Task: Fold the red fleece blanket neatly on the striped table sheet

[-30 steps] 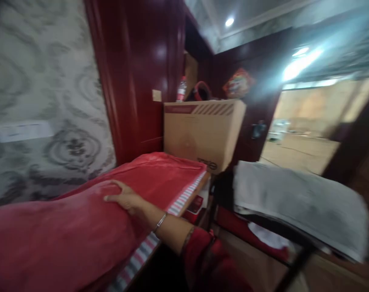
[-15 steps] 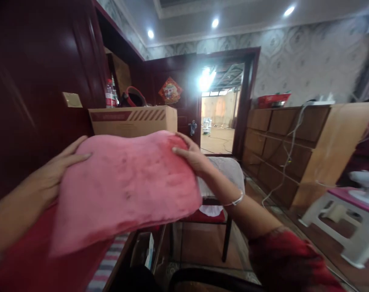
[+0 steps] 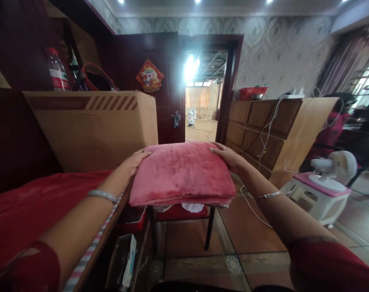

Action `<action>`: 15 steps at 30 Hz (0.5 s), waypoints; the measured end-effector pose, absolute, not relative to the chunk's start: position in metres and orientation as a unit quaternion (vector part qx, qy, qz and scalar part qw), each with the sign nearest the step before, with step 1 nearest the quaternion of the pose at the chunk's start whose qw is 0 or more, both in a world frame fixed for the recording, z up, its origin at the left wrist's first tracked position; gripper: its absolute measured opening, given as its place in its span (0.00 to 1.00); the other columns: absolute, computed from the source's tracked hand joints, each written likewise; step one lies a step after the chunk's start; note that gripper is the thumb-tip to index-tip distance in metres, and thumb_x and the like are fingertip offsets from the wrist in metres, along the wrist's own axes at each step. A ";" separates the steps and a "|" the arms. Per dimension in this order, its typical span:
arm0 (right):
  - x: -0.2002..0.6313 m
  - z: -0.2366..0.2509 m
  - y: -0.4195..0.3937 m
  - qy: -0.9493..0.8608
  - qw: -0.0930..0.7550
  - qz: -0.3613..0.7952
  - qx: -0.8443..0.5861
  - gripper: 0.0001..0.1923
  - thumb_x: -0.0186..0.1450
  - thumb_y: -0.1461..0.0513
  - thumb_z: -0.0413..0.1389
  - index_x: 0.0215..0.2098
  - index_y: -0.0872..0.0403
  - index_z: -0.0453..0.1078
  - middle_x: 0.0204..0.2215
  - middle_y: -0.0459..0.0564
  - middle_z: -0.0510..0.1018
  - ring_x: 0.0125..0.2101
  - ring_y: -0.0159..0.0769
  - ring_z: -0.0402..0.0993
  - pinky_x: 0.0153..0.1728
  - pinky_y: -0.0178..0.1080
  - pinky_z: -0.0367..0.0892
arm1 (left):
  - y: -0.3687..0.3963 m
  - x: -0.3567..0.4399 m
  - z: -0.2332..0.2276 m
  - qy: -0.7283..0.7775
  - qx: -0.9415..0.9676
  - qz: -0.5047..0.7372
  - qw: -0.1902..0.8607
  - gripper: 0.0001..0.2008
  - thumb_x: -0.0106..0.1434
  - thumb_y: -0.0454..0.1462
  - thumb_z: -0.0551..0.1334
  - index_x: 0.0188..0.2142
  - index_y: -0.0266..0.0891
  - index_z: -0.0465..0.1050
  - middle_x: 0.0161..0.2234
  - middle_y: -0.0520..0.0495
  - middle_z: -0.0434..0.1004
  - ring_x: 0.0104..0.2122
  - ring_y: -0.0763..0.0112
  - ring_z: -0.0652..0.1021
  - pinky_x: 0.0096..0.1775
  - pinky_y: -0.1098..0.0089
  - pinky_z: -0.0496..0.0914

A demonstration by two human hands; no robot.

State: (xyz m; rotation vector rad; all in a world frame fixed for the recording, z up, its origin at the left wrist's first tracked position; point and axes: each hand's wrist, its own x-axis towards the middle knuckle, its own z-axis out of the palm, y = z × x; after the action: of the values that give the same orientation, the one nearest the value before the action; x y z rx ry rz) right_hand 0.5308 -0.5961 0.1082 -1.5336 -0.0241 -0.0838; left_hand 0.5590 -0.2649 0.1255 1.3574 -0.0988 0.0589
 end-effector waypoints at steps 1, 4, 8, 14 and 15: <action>0.533 0.108 -0.597 0.001 0.724 -0.045 -0.688 0.29 0.61 0.60 0.63 0.60 0.47 0.66 0.52 0.52 0.79 0.43 0.38 0.79 0.42 0.39 0.78 | -0.264 0.562 0.125 -0.036 0.636 0.022 0.770 0.20 0.59 0.33 0.69 0.51 0.34 0.76 0.45 0.36 0.81 0.46 0.57 0.80 0.50 0.56 0.74; 0.537 0.111 -0.598 0.019 0.732 -0.063 -0.678 0.28 0.61 0.63 0.63 0.59 0.47 0.67 0.51 0.49 0.79 0.41 0.34 0.79 0.40 0.35 0.78 | -0.262 0.567 0.128 -0.023 0.651 0.023 0.758 0.19 0.54 0.28 0.69 0.47 0.33 0.79 0.38 0.39 0.83 0.41 0.59 0.80 0.46 0.61 0.74; 0.540 0.117 -0.604 -0.001 0.729 -0.103 -0.677 0.28 0.59 0.65 0.64 0.57 0.48 0.70 0.49 0.48 0.80 0.36 0.32 0.79 0.38 0.33 0.78 | -0.266 0.572 0.132 -0.036 0.640 0.059 0.765 0.22 0.52 0.26 0.65 0.49 0.36 0.77 0.36 0.46 0.82 0.35 0.69 0.80 0.42 0.69 0.74; 0.540 0.109 -0.611 0.000 0.718 -0.089 -0.690 0.24 0.61 0.66 0.61 0.55 0.49 0.71 0.43 0.48 0.82 0.31 0.32 0.79 0.33 0.33 0.77 | -0.275 0.569 0.127 -0.052 0.665 0.031 0.744 0.16 0.53 0.30 0.67 0.43 0.38 0.79 0.33 0.47 0.82 0.33 0.68 0.79 0.38 0.69 0.73; 0.540 0.107 -0.611 0.004 0.713 -0.077 -0.697 0.24 0.61 0.65 0.61 0.56 0.49 0.71 0.43 0.48 0.83 0.32 0.33 0.79 0.34 0.34 0.77 | -0.274 0.567 0.127 -0.049 0.671 0.025 0.739 0.15 0.53 0.31 0.68 0.42 0.37 0.79 0.33 0.46 0.82 0.33 0.67 0.79 0.38 0.68 0.73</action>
State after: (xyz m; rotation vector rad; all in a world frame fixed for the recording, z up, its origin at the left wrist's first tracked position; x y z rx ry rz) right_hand 0.5399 -0.6112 0.1070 -1.5439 0.0088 -0.1709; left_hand 0.5673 -0.2745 0.1265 1.4735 -0.1066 0.0550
